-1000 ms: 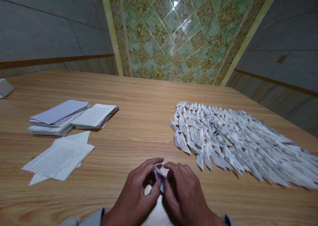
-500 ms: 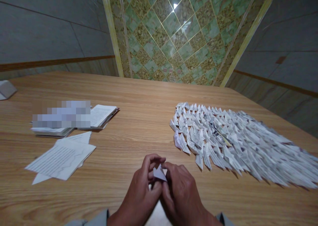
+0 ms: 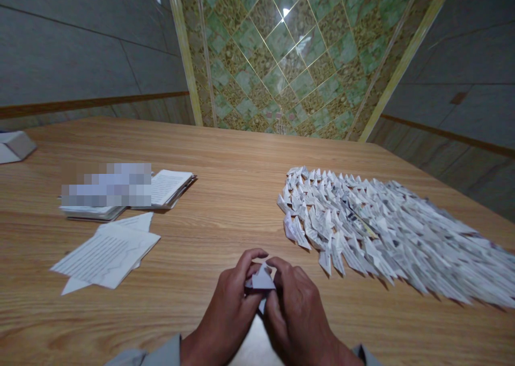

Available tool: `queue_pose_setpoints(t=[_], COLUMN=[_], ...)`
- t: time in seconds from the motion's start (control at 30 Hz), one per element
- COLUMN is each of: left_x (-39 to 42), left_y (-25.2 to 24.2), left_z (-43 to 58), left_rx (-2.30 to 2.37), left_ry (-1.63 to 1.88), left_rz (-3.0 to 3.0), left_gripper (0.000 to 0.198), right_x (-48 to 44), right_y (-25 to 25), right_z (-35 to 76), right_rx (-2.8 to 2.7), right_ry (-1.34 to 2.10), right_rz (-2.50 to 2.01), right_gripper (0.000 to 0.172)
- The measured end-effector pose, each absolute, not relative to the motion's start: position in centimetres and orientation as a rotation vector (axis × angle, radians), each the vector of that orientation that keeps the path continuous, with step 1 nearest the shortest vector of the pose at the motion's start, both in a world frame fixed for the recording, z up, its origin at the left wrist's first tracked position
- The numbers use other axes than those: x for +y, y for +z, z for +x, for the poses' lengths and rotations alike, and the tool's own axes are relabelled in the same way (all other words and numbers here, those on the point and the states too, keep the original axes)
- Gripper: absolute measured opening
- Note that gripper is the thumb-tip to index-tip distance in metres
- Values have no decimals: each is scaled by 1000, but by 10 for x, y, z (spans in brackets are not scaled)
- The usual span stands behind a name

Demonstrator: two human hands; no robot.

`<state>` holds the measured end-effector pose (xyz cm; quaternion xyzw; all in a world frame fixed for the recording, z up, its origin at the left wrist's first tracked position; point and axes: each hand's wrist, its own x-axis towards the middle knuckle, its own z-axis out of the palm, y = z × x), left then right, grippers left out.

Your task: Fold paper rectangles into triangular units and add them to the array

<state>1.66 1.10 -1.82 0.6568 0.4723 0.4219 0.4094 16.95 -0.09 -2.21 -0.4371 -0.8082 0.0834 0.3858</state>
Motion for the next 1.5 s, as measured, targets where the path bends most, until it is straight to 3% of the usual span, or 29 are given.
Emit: queue_pose_setpoints(t=[0.3, 0.5, 0.67, 0.93, 1.3, 1.5], left_x=[11, 12, 13, 10, 10, 12], left_y=[-21, -21, -13, -7, -8, -12], left_z=[15, 5, -2, -2, -3, -2], left_rx=[1166, 1204, 1086, 972, 990, 1038], left_ry=[1070, 1133, 1271, 1178, 1191, 1217], left_rz=[1681, 1964, 2220, 2466, 2489, 2225], left_gripper=[30, 15, 15, 15, 12, 11], right_x=[-1, 1, 0, 0, 2, 2], right_y=[-19, -22, -20, -11, -16, -18], right_z=[171, 172, 173, 176, 172, 173], right_rx=[-2055, -1887, -1766, -1458, -1250, -1148], right_ry=[275, 772, 947, 1351, 1494, 1547], right_rz=[-1132, -1168, -1130, -1040, -998, -997], right_gripper=[25, 13, 20, 28, 40, 38])
